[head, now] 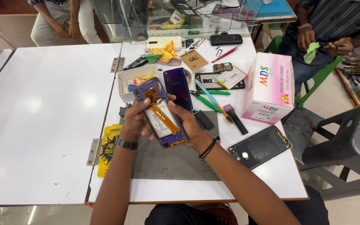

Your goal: The person works at a repair bench reassembling a smartphone. They press the back cover onto the phone body, apply adhesive from a glue tube along the cover's edge, fit the cover onto the phone, and wrap a rubber band around the assembled phone to hold it while the adhesive sets.

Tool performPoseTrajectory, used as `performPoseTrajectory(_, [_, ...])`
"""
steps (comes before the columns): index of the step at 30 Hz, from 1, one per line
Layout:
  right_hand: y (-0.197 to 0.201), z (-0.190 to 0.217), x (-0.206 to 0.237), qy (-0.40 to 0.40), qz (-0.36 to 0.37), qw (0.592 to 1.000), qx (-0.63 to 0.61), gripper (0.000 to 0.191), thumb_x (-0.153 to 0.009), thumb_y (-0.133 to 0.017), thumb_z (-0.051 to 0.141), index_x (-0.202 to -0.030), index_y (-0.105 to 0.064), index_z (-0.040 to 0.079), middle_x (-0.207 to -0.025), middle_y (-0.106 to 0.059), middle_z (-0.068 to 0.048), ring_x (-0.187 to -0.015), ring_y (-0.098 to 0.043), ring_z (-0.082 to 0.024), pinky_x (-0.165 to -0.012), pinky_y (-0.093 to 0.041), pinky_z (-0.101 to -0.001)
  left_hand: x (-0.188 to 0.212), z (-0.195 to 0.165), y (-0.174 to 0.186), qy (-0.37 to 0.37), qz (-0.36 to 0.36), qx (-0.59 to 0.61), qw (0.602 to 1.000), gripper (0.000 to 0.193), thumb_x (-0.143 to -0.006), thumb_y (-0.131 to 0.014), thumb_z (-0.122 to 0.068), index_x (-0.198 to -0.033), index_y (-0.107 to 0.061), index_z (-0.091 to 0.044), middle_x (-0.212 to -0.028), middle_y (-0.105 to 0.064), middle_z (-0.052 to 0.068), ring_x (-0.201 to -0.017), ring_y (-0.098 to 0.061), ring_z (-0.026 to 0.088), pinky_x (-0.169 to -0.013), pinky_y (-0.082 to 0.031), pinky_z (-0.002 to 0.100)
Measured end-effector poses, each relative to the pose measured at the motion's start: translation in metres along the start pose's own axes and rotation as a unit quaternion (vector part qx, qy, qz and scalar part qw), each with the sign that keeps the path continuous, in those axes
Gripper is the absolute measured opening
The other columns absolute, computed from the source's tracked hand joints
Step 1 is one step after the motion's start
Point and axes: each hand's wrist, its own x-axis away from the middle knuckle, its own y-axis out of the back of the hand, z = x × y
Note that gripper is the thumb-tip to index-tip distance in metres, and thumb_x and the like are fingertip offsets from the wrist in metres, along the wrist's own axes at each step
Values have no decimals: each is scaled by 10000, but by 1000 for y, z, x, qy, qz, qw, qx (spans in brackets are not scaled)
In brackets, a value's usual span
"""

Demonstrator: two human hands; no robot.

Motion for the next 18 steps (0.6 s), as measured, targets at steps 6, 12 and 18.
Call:
performPoseTrajectory(6, [-5, 6, 0, 18, 2, 1000, 3, 727, -1097, -437, 522, -1615, -307, 28, -1406, -549, -359, -1186, -616, -578, -932, -591, -556, -1, 11, 21, -6, -60, -96, 994, 499, -990, -563, -325, -1275, -601, 84, -1160, -764, 155, -690, -694, 58, -572, -570, 185])
performPoseTrajectory(12, [-6, 16, 0, -16, -35, 997, 60, 789, -1075, -391, 546, -1622, -298, -15, -1449, -499, -398, -1220, -562, -643, -989, -570, -528, 1, 20, 37, -59, -95, -159, 981, 354, -1016, -659, -302, -1104, -705, 38, -843, -733, 65, -620, -621, 41, -525, -496, 182])
performPoseTrajectory(18, [-6, 19, 1, -19, -12, 999, 24, 781, -1098, -395, 554, -1641, -302, 1, -1468, -476, -435, -1199, -543, -666, -979, -568, -538, 3, 13, 35, -83, -90, -192, 974, 351, -949, -702, -296, -1109, -716, 16, -973, -775, 68, -844, -718, 93, -757, -579, 233])
